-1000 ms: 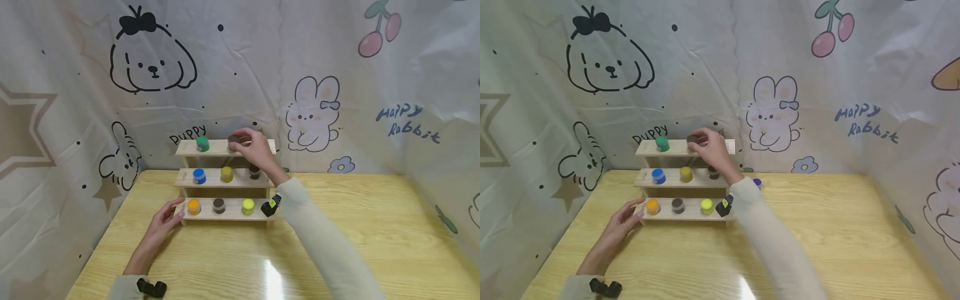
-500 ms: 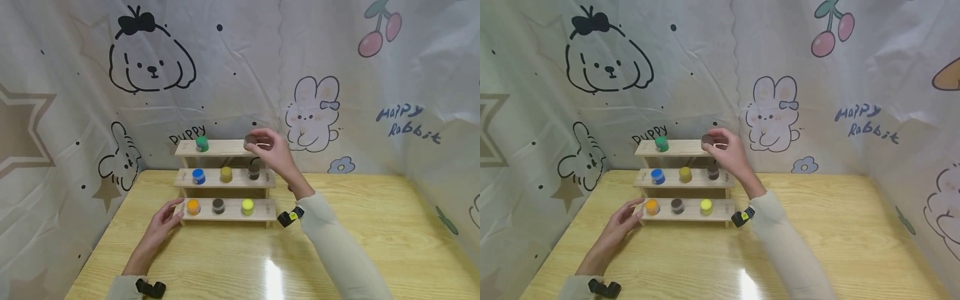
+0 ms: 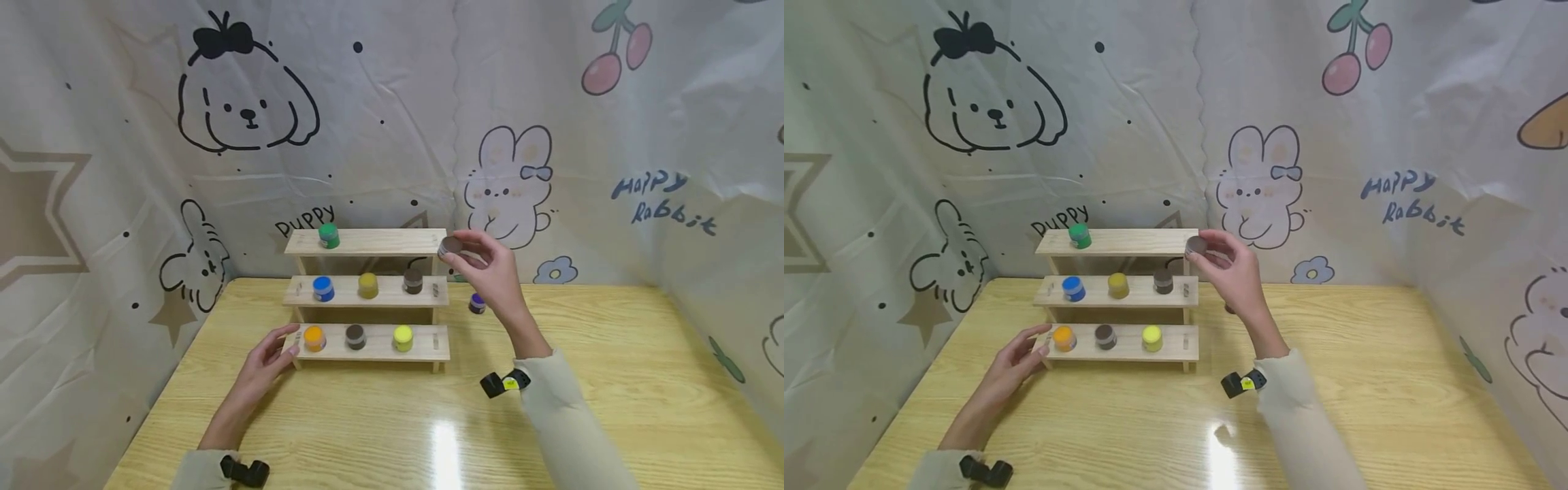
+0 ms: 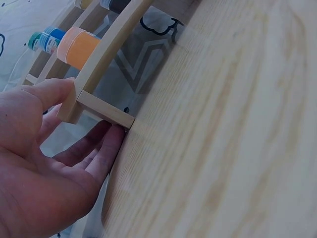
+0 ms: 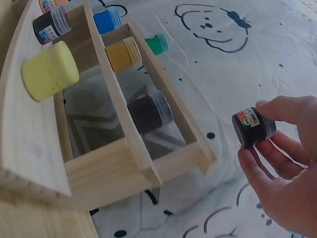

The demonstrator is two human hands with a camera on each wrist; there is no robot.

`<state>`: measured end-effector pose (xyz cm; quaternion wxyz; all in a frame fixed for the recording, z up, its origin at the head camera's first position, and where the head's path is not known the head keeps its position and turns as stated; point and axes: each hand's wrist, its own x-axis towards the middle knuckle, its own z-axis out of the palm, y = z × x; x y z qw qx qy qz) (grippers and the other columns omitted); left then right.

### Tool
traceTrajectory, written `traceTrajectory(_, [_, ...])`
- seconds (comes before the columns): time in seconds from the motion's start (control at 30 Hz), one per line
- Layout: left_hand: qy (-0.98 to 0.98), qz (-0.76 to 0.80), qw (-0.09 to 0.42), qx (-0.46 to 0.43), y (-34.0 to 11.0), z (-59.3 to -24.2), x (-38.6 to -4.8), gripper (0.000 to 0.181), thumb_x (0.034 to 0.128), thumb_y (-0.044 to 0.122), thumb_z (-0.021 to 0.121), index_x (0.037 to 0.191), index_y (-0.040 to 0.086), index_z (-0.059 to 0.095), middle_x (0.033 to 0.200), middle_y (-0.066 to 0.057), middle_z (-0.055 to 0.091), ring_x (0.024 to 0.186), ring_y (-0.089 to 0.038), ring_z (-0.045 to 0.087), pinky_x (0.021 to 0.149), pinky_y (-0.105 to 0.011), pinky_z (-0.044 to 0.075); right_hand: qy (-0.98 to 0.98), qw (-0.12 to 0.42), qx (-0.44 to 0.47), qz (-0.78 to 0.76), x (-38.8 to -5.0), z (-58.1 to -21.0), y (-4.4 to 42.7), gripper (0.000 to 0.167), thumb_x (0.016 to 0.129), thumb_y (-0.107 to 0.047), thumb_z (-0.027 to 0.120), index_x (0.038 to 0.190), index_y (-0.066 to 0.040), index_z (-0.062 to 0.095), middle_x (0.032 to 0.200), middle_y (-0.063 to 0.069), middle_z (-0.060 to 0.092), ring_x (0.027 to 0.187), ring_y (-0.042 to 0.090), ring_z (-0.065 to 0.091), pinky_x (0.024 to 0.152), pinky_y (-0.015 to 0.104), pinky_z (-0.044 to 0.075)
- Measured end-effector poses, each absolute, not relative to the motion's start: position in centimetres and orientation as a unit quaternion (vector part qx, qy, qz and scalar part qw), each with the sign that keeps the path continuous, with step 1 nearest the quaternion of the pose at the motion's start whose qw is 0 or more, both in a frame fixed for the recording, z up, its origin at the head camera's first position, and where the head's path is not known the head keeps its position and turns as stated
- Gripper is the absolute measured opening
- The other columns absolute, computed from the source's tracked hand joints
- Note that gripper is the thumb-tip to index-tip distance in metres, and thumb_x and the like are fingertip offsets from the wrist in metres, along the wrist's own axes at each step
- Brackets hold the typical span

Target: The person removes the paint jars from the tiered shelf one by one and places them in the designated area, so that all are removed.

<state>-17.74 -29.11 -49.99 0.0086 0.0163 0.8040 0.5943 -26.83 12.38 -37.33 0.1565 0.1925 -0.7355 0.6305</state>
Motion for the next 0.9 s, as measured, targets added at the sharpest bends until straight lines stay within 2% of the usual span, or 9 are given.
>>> traceTrajectory(0.33, [0.804,0.594,0.009,0.016,-29.1,-50.2,-17.8,0.051,0.1054,0.029,0.061,0.151,0.01,0.047,0.163,-0.021,0.03,0.15,-0.046,0.023,0.119,-0.06,0.024,-0.729,0.175,0.148,0.645,-25.5,-40.2,15.5,0.039,0.092,-0.01,0.078,0.127,0.003,0.065,0.126,0.015,0.064,0.114,0.017,0.062,0.099,0.024,0.052])
traceTrajectory(0.63, [0.803,0.596,0.01,0.014,-28.9,-49.9,-17.7,0.05,0.1058,0.028,0.061,0.151,0.01,0.048,0.164,-0.018,0.03,0.151,-0.045,0.021,0.121,-0.059,0.019,-0.736,0.182,0.118,0.641,-25.3,-42.2,17.8,0.039,0.093,-0.008,0.077,0.128,0.004,0.064,0.126,0.018,0.063,0.111,0.016,0.061,0.096,0.02,0.052])
traceTrajectory(0.9, [0.802,0.597,0.009,0.017,-29.2,-50.2,-17.8,0.051,0.105,0.029,0.062,0.151,0.01,0.048,0.164,-0.017,0.031,0.15,-0.043,0.023,0.121,-0.058,0.02,-0.749,0.182,0.09,0.631,-25.8,-44.3,19.3,0.039,0.093,-0.005,0.076,0.128,0.007,0.063,0.125,0.022,0.061,0.109,0.015,0.061,0.092,0.016,0.052])
